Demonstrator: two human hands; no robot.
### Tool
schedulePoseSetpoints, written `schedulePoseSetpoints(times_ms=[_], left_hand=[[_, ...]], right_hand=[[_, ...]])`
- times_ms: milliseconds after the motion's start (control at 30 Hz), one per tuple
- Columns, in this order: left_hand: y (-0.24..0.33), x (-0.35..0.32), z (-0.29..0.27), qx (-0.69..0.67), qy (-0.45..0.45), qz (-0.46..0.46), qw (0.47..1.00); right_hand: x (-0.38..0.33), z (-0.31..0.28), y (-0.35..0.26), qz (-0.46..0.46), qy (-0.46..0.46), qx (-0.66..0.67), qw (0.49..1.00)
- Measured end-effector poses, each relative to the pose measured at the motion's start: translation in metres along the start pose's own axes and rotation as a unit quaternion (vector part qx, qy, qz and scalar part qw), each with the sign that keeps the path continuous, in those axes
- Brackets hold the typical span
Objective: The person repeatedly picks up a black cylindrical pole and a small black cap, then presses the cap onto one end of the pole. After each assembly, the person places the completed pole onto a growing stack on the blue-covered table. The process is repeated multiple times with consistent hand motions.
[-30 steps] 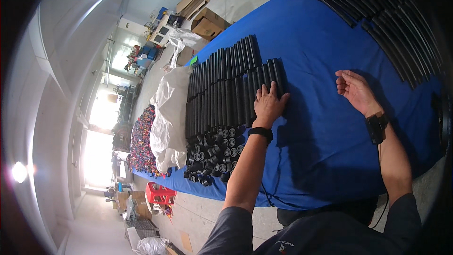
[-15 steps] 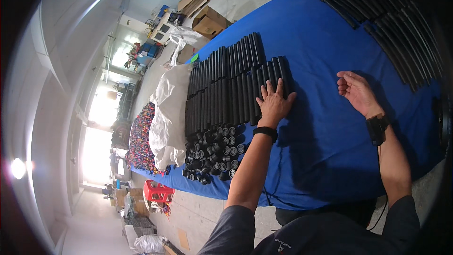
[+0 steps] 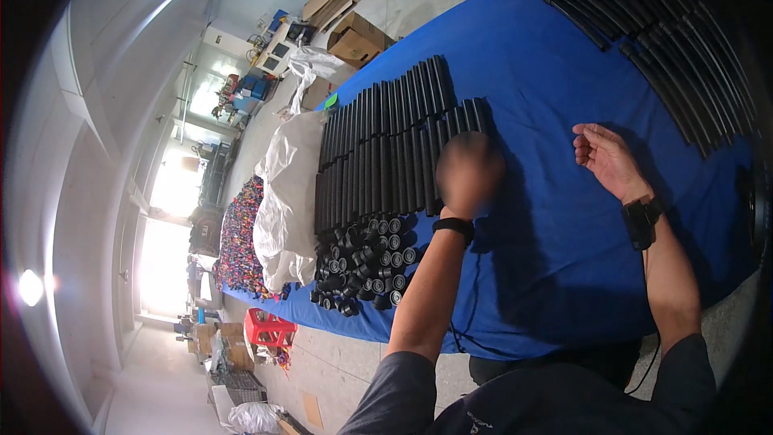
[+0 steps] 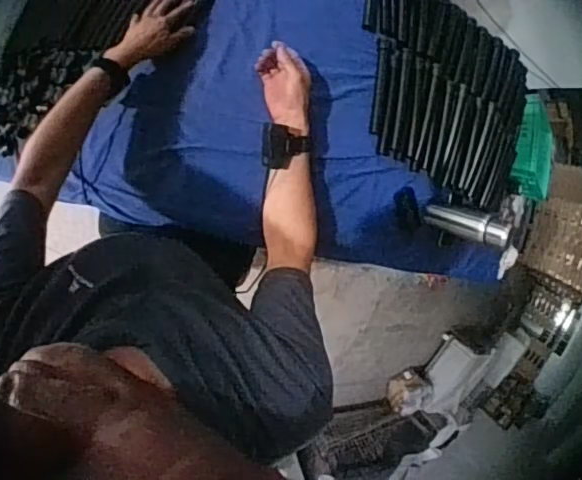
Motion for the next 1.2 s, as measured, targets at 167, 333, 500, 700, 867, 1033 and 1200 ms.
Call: schedulePoseSetpoints(times_ms=[167,333,500,700,867,1033,1200], left_hand=[[-0.003,-0.005,0.006,0.004,0.002,-0.004,1.000],[0.003,-0.013,-0.001,-0.012,-0.006,0.016,1.000],[-0.003,-0.014,-0.009,0.021,-0.002,-0.013,1.000],[0.002,-0.012,-0.003,-0.003,-0.026,-0.003,1.000],[0.014,-0.012,-0.003,0.011,-0.024,0.004,1.000],[0.008,-0.010,0.004,-0.006,-0.006,0.007,1.000],[0.014,-0.008,-0.001,-0.015,-0.018,0.016,1.000]], right_hand=[[0.001,-0.003,0.002,0.003,0.001,0.004,1.000],[0.002,-0.003,0.001,-0.001,-0.001,0.000,1.000],[-0.001,0.000,0.000,-0.002,0.004,-0.005,1.000],[0.002,-0.001,0.001,-0.003,0.001,-0.007,1.000],[0.002,-0.004,0.001,-0.006,-0.001,-0.005,1.000],[-0.001,0.002,0.002,-0.001,0.000,0.001,1.000],[0.001,-0.002,-0.001,-0.004,-0.003,0.000,1.000]])
Point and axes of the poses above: each hand's wrist, its own x-axis towards the middle knuckle, its own z-axis out of the palm, y = z × x, the point moved 9 cm from there along x, towards the middle knuckle, and after that the axes turned 10 degrees about y, right-handed, at the moved point
